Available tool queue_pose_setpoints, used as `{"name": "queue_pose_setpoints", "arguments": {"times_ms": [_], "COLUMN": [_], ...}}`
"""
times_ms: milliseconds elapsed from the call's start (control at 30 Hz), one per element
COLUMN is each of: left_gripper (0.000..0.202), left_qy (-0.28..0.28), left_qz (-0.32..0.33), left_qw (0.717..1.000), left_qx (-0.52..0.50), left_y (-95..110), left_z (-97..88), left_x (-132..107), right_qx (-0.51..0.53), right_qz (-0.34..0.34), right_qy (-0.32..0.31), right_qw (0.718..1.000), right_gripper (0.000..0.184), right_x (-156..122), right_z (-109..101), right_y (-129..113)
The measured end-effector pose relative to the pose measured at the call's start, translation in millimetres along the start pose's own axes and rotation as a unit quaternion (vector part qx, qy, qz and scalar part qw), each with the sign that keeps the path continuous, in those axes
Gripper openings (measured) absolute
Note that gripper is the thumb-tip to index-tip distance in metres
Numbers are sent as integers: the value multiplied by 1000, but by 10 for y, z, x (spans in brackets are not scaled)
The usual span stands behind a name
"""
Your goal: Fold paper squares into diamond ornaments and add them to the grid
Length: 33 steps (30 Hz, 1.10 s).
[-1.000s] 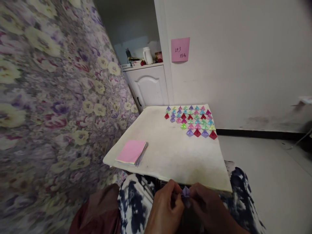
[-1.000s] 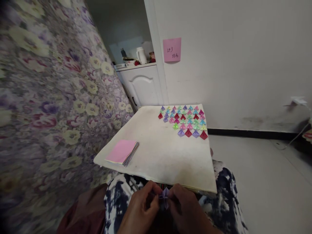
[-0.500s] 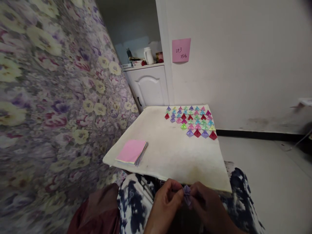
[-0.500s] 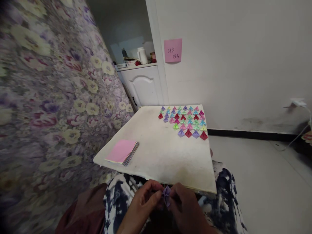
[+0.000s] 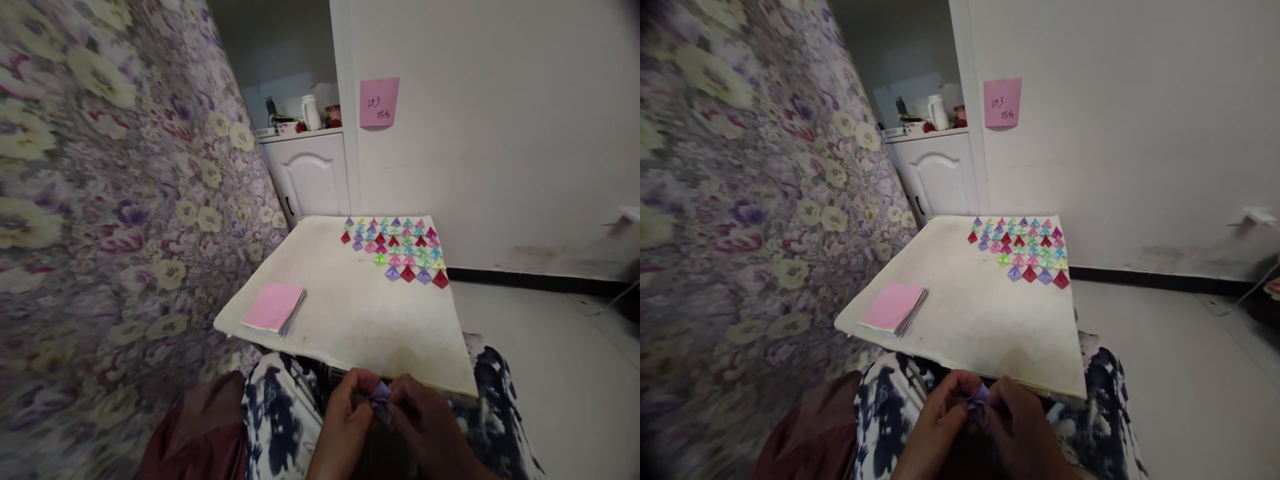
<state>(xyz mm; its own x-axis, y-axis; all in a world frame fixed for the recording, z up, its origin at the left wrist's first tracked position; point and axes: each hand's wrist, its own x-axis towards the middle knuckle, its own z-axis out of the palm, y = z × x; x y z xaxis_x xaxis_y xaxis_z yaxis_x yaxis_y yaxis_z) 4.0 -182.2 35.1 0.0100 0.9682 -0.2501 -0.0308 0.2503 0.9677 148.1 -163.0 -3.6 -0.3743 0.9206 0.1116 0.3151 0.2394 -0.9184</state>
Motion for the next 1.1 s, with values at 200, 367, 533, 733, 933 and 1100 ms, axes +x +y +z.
{"name": "queue_pose_setpoints", "arguments": {"times_ms": [200,367,533,733,933,1100], "left_gripper": [18,21,27,29,26,27], "left_qy": [-42,0,-1,8,-6,-30], "left_qz": [16,135,148,148,216,233], "left_qw": [999,977,962,956,935,933], "left_qx": [2,166,230,253,279,272], "left_y": [17,112,136,106,164,149], "left_z": [-63,-85,-65,-64,-66,-61], "left_x": [-46,-133,-153,-150,-153,-143], "right_qx": [13,21,30,45,79,40], "right_qz": [27,56,77,104,80,70], "right_qy": [14,21,29,19,-6,7], "right_qw": [999,998,996,993,994,997], "right_gripper": [9,9,8,10,5,4], "right_x": [15,44,54,51,44,50], "right_z": [-25,-31,-18,-16,-26,-33], "right_y": [-38,-67,-73,-49,-71,-102]}}
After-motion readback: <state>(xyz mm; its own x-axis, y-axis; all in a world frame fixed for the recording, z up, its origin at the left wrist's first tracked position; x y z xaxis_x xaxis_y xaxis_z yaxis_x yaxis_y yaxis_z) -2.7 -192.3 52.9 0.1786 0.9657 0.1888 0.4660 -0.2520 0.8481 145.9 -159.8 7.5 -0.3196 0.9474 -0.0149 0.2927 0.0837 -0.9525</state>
